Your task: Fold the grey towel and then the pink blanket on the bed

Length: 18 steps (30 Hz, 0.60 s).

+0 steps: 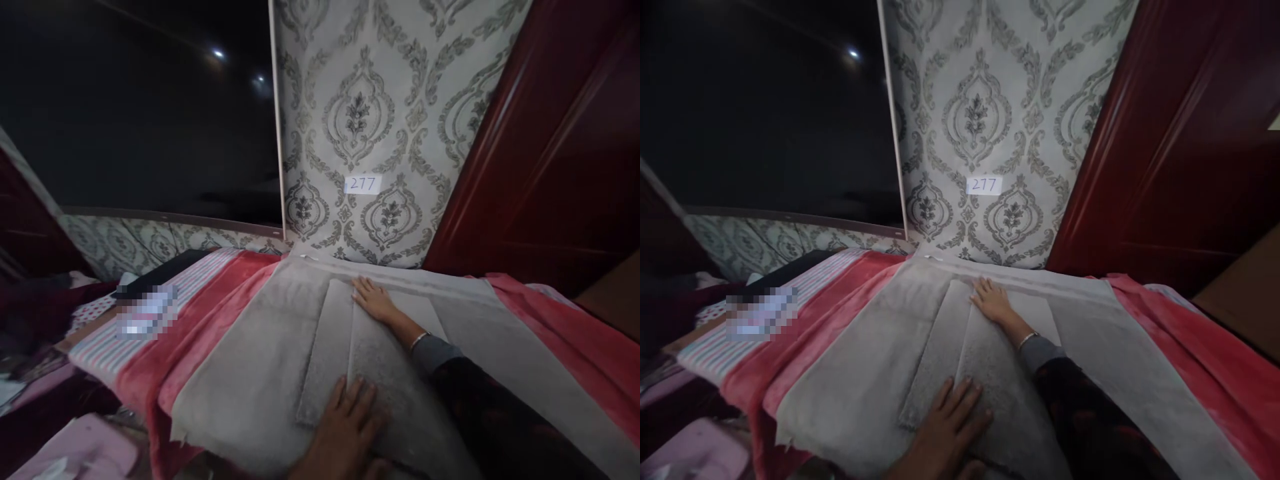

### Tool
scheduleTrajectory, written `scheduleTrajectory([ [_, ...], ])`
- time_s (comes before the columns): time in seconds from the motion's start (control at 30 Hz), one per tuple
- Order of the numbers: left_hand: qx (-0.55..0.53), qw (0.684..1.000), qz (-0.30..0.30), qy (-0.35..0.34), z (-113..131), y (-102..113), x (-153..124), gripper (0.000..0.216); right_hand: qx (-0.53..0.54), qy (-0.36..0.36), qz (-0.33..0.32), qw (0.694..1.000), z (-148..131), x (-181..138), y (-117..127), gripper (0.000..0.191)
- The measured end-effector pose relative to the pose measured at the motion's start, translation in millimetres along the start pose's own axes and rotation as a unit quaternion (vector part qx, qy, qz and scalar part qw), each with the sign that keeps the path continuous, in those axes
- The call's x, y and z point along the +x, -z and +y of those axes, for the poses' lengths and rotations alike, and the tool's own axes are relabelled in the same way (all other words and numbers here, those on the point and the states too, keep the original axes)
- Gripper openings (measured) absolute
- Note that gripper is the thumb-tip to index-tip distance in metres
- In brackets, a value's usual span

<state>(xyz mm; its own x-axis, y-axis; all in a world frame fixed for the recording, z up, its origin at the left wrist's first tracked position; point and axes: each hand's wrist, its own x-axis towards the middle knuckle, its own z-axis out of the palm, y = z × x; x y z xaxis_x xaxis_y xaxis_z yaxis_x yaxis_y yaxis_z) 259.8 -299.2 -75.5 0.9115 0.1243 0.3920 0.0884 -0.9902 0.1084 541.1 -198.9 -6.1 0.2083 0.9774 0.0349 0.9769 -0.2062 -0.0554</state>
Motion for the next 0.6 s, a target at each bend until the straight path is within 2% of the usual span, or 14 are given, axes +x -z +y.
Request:
scheduleTrajectory([
  [0.07,-0.008,0.999,-0.001,0.037,-2,17,0,0.067,-0.01,0.061,0.024,0.998,-13,-10,0,0.057],
  [0.13,0.0,0.996,0.003,0.084,-2,32,-3,0.066,-0.009,0.161,0.032,0.986,-28,-21,-7,0.055],
  [0.23,0.025,0.995,-0.001,0.095,2,38,-11,0.071,0.01,0.254,0.006,0.967,-40,-30,-29,0.055],
  [0.3,0.055,0.995,-0.005,0.085,4,31,-17,0.072,0.018,0.254,0.007,0.967,-37,-22,-45,0.057],
  [0.4,0.108,0.99,-0.001,0.094,4,12,-19,0.061,0.015,0.238,0.016,0.971,-23,10,-64,0.06],
  [0.5,0.123,0.986,-0.002,0.109,1,-9,-17,0.05,0.009,0.225,0.022,0.974,-9,47,-74,0.063],
  [0.6,0.105,0.986,-0.002,0.133,-3,-28,-17,0.057,0.013,0.196,0.024,0.98,0,72,-79,0.065],
])
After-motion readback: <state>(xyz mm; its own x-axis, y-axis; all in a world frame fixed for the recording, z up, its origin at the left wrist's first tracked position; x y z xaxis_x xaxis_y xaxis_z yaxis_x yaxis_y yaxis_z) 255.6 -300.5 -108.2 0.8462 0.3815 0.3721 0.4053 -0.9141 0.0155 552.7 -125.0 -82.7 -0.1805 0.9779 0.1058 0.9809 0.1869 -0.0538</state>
